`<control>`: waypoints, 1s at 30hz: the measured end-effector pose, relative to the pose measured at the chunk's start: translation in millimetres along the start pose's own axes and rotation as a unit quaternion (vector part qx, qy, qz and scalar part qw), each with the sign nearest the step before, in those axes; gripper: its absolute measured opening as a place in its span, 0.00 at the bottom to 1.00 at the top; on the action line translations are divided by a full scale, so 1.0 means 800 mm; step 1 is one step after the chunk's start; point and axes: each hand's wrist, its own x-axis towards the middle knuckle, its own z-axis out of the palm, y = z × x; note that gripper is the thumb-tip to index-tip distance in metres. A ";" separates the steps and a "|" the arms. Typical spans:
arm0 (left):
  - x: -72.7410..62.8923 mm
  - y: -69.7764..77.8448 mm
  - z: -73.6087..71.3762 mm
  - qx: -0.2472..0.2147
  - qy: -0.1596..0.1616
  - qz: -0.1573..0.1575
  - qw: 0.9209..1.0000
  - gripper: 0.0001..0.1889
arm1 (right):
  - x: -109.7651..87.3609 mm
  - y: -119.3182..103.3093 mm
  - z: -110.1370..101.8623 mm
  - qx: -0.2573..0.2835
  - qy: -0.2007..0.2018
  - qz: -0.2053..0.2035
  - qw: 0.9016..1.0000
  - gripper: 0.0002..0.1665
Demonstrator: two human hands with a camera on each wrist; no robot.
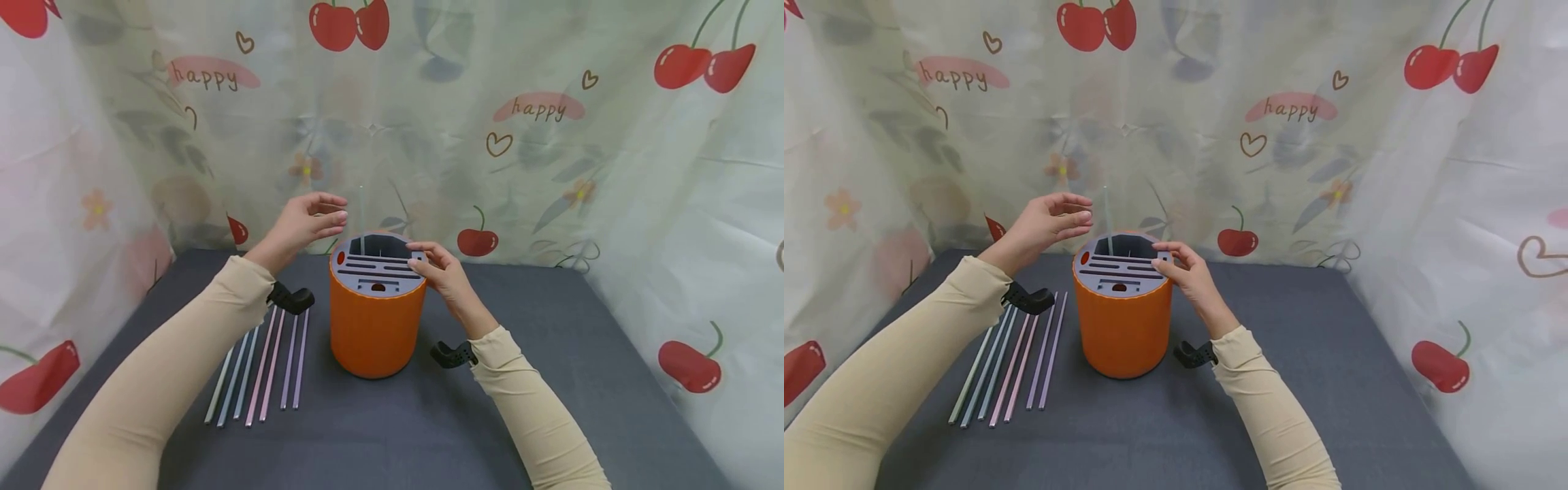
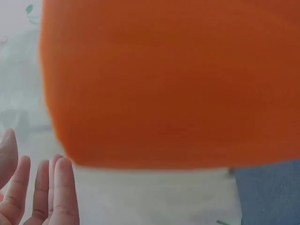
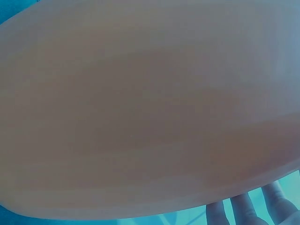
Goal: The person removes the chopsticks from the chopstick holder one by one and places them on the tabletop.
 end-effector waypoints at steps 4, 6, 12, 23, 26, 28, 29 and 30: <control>0.008 0.005 0.014 0.000 -0.026 -0.004 1.000 0.21 | -0.001 0.000 0.000 0.000 0.000 0.001 1.000 0.15; 0.011 0.006 0.017 0.005 -0.037 -0.012 0.999 0.21 | -0.001 0.000 0.000 -0.001 0.001 0.001 1.000 0.16; 0.017 0.010 0.022 0.029 -0.044 -0.038 0.998 0.21 | 0.000 -0.001 0.000 -0.001 -0.002 0.001 1.000 0.16; 0.020 0.008 0.025 0.060 -0.030 -0.027 0.997 0.14 | 0.001 0.000 0.001 -0.002 -0.001 0.004 1.000 0.17; 0.018 0.010 0.026 0.053 -0.025 -0.008 0.998 0.13 | 0.001 0.000 0.000 -0.001 0.001 0.003 1.000 0.17; 0.016 0.015 0.025 0.034 -0.014 0.014 0.999 0.11 | 0.000 0.000 0.000 -0.001 0.001 0.003 1.000 0.17; 0.015 0.019 0.023 0.020 -0.008 0.029 0.999 0.10 | 0.000 0.000 0.000 0.000 0.001 0.002 1.000 0.17; 0.013 0.025 0.020 0.004 -0.002 0.046 0.999 0.09 | 0.000 0.000 0.000 0.001 0.001 0.002 1.000 0.17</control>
